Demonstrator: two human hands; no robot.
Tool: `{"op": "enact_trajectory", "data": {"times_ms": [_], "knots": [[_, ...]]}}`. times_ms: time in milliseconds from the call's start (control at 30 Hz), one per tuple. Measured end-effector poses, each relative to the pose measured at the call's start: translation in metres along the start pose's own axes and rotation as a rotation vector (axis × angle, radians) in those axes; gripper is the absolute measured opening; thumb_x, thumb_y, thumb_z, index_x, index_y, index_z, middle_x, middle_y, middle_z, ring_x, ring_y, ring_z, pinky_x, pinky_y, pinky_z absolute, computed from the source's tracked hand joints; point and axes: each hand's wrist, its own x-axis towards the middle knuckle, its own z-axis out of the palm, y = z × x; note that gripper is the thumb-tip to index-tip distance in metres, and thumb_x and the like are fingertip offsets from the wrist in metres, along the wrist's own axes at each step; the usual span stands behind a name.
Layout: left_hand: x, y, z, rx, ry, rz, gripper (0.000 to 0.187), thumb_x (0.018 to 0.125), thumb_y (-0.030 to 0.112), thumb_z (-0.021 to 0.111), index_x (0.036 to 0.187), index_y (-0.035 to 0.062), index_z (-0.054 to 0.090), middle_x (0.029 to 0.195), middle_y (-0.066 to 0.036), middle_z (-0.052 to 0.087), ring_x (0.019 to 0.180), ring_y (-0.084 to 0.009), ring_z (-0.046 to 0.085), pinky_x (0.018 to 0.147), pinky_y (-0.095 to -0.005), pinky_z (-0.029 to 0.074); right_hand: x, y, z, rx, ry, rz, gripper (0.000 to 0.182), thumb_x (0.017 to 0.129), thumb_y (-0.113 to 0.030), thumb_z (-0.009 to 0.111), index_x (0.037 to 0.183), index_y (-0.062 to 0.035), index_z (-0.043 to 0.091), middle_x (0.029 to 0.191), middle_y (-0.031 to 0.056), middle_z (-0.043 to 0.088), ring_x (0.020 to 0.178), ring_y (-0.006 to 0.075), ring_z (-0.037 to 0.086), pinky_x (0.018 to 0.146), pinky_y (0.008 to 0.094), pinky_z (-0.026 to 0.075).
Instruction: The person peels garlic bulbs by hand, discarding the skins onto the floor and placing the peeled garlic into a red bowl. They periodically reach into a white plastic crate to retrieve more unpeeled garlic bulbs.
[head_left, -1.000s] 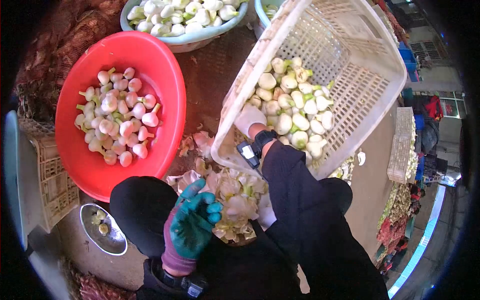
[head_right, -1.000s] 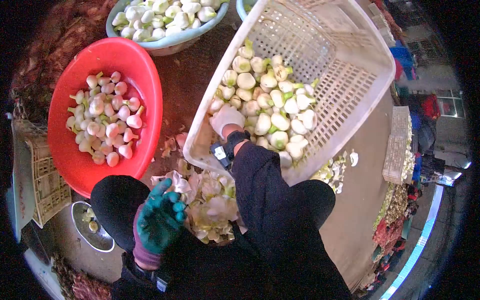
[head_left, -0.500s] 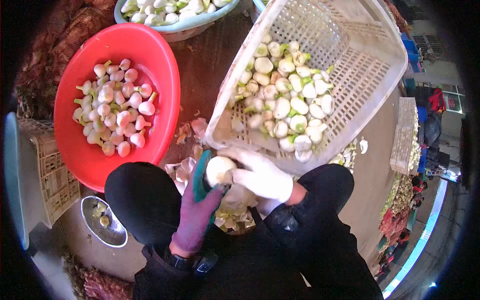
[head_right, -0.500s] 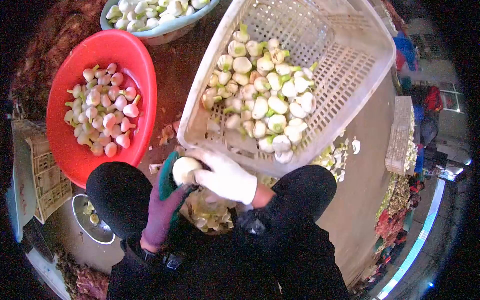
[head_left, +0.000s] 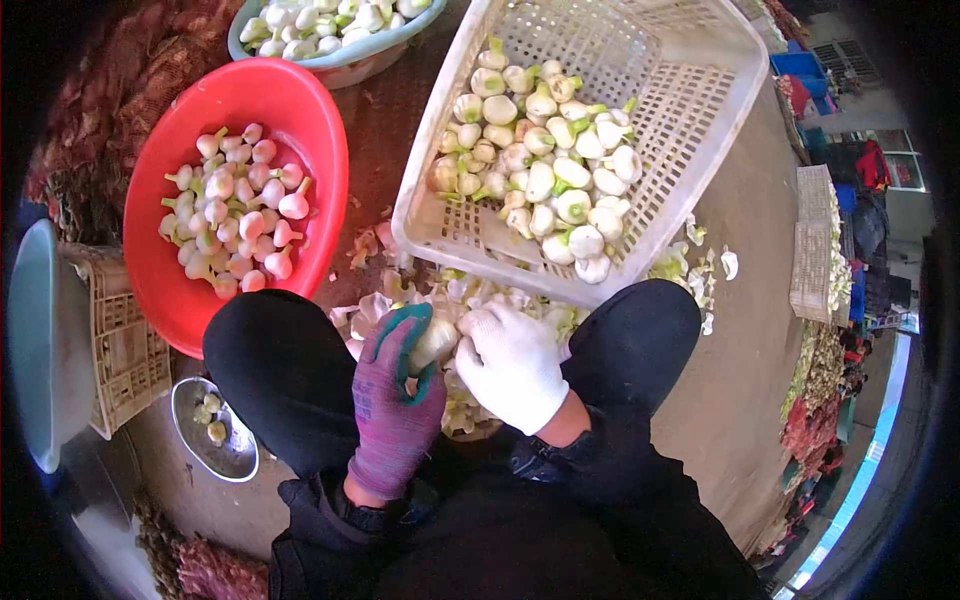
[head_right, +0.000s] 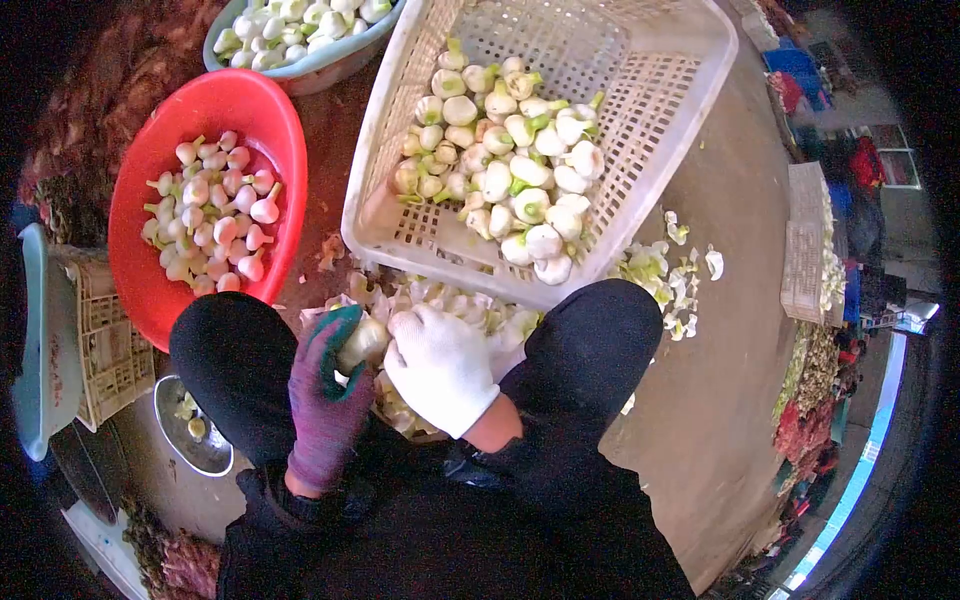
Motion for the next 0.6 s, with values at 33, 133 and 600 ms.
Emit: {"op": "enact_trajectory", "data": {"times_ms": [33, 133, 600], "knots": [[-0.003, 0.001, -0.001, -0.015, -0.011, -0.017, 0.055, 0.070, -0.011, 0.058, 0.123, 0.0036, 0.054, 0.124, -0.016, 0.056, 0.119, -0.0320, 0.053, 0.102, -0.0390, 0.042, -0.001, 0.000, 0.000, -0.007, -0.011, 0.012, 0.010, 0.082, -0.018, 0.061, 0.085, -0.0081, 0.059, 0.080, 0.0131, 0.059, 0.070, 0.0336, 0.062, 0.062, 0.0447, 0.050], [-0.007, 0.000, -0.003, -0.139, -0.010, -0.124, 0.055, 0.070, -0.010, 0.060, 0.123, 0.0033, 0.054, 0.124, -0.016, 0.057, 0.119, -0.0330, 0.052, 0.101, -0.0398, 0.042, -0.006, -0.005, -0.003, 0.040, -0.037, 0.032, 0.010, 0.082, -0.017, 0.060, 0.085, -0.0083, 0.059, 0.079, 0.0134, 0.059, 0.070, 0.0334, 0.062, 0.062, 0.0449, 0.050], [-0.021, -0.004, -0.006, -0.238, -0.018, -0.174, 0.053, 0.070, -0.007, 0.060, 0.122, 0.0015, 0.057, 0.116, -0.014, 0.057, 0.110, -0.0258, 0.057, 0.097, -0.0340, 0.045, -0.017, -0.023, 0.004, -0.002, -0.037, 0.121, 0.009, 0.078, -0.015, 0.065, 0.081, -0.0074, 0.061, 0.078, 0.0134, 0.060, 0.073, 0.0346, 0.061, 0.064, 0.0434, 0.049]]}}
